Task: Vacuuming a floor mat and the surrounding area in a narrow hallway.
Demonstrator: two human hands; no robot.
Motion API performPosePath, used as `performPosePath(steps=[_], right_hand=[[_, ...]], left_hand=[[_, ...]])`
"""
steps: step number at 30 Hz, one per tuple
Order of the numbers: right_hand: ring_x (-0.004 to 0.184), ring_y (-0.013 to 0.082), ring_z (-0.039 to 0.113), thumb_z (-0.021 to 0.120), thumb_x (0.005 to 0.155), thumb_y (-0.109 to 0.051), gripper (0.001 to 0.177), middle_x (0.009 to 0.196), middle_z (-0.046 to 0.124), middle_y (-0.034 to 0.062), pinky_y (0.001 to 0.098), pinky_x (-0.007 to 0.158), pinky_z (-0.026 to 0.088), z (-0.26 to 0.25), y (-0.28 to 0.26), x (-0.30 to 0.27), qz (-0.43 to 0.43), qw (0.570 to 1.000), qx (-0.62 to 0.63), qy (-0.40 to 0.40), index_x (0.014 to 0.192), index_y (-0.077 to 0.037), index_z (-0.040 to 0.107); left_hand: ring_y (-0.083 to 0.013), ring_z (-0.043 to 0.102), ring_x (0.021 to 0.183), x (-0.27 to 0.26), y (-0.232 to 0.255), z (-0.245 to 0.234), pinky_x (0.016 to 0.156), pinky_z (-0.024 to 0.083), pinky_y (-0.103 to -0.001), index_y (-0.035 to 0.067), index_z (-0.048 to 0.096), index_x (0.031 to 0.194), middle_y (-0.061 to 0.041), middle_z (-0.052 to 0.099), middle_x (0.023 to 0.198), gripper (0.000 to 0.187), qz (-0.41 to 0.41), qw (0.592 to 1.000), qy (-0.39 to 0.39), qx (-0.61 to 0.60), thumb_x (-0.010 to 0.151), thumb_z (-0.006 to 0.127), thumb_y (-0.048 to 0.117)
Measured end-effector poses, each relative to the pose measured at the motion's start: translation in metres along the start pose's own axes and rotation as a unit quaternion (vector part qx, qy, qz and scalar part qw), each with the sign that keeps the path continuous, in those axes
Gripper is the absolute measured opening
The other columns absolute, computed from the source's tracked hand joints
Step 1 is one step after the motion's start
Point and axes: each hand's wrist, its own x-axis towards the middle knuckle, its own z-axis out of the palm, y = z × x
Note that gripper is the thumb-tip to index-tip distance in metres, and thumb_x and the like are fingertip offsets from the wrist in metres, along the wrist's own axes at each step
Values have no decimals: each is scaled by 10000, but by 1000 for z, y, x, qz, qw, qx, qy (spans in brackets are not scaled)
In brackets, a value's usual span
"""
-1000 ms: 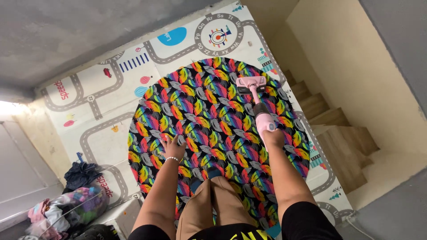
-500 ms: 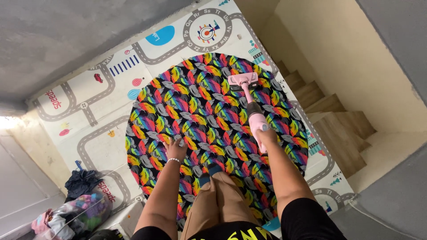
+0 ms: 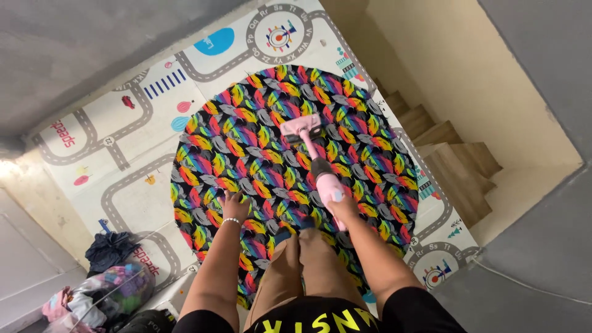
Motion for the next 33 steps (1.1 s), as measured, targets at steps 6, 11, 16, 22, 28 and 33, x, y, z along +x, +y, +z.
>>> performPosePath(steps=[6,11,16,22,28,33], right_hand=[[881,337,775,753,736,-373,497,974,783,213,410,822,600,20,-1,-34,-32,996,-28,-80,1100,-35,737],[951,343,732,784,763,-387,502,1038,749,193,430,844,577,13,-23,-57,-72,990,-59,-103,1133,-57,708],[1014,354,708,786,760,-381,490,1073,742,179,445,883,564,2,-52,-65,-189,958,-167,-139,1142,-82,714],[1054,337,697,773,776,-439,498,1117,722,131,453,906,559,0,-89,-70,-146,933,-269,-191,1196,-184,697],[1050,322,720,748,804,-468,485,1121,749,127,446,908,567,-7,-87,-50,-163,914,-314,-200,1195,-183,721],[1059,337,711,756,793,-523,557,1164,736,129,453,913,559,-19,-65,-1,-177,922,-304,-160,1218,-166,704]], left_hand=[[-479,28,1538,-4,-23,-7,1200,164,-515,233,577,1425,-179,201,1672,609,-22,999,1,-40,866,658,459],[-344,314,1523,19,-44,12,1295,44,-485,144,638,1396,-201,476,1536,562,25,999,3,-41,917,632,439],[-340,521,1386,11,-26,2,1337,81,-413,132,666,1361,-152,647,1404,529,22,996,-5,-81,929,616,433],[-317,582,1319,15,-26,2,1324,104,-418,120,685,1311,-137,684,1339,501,12,997,13,-71,913,615,416],[-333,511,1369,-4,-43,19,1273,94,-494,88,688,1282,-148,639,1388,494,23,993,77,-83,901,625,396],[-317,438,1482,-27,-53,48,1298,148,-495,132,712,1272,-145,643,1419,414,-71,992,77,-66,943,626,368]])
